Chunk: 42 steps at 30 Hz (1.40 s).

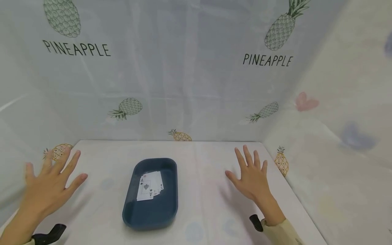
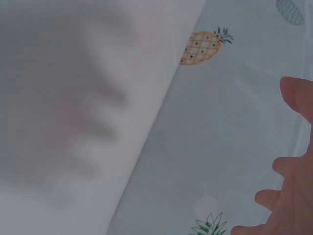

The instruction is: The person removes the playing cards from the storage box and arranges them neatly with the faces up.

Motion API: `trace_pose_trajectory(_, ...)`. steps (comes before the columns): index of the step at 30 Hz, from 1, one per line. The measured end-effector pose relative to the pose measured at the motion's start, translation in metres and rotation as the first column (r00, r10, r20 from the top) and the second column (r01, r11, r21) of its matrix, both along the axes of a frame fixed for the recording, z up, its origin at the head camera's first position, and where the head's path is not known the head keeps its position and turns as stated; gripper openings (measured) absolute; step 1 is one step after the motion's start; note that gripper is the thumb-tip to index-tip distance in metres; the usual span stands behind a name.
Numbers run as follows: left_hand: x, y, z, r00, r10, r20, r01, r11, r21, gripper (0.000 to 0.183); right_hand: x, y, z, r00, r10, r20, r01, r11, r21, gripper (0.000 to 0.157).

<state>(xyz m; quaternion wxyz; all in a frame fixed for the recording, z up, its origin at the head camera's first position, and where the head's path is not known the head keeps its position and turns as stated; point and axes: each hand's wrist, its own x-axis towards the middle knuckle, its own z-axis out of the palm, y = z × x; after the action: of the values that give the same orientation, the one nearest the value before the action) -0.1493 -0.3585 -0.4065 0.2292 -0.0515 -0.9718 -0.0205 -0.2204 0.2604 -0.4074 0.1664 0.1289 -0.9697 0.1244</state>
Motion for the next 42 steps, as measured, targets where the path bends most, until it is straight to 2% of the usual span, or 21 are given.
trace_pose_trajectory(7,0.003,0.015,-0.011,0.997,-0.080,-0.004,0.079,0.984,0.160,0.087,-0.008,-0.027,0.001,0.999,0.033,0.001,-0.033,0.999,-0.032,0.091)
trace_pose_trajectory(13,0.004,0.033,-0.022,0.993,-0.116,0.017,0.108,0.961,0.255,0.086,-0.016,-0.050,0.002,0.997,0.078,0.020,-0.076,0.995,-0.064,0.091)
trace_pose_trajectory(18,0.005,0.047,-0.024,0.990,-0.134,0.033,0.114,0.930,0.349,0.085,-0.022,-0.073,0.003,0.991,0.134,0.004,-0.133,0.987,-0.087,0.090)
trace_pose_trajectory(23,0.005,0.064,-0.024,0.979,-0.189,0.077,0.130,0.867,0.481,0.085,-0.025,-0.094,0.005,0.982,0.187,0.020,-0.183,0.975,-0.126,0.091)
trace_pose_trajectory(31,0.006,0.099,-0.026,0.950,-0.229,0.210,0.057,0.792,0.608,0.084,-0.028,-0.126,0.014,0.954,0.284,0.100,-0.258,0.941,-0.217,0.088)
trace_pose_trajectory(38,0.013,0.117,-0.032,0.921,-0.266,0.284,-0.016,0.703,0.711,0.083,-0.029,-0.155,0.017,0.889,0.422,0.178,-0.346,0.873,-0.343,0.080)
trace_pose_trajectory(42,0.018,0.124,-0.035,0.890,-0.287,0.353,-0.081,0.663,0.744,0.085,-0.027,-0.171,0.017,0.856,0.479,0.194,-0.403,0.853,-0.331,0.078)
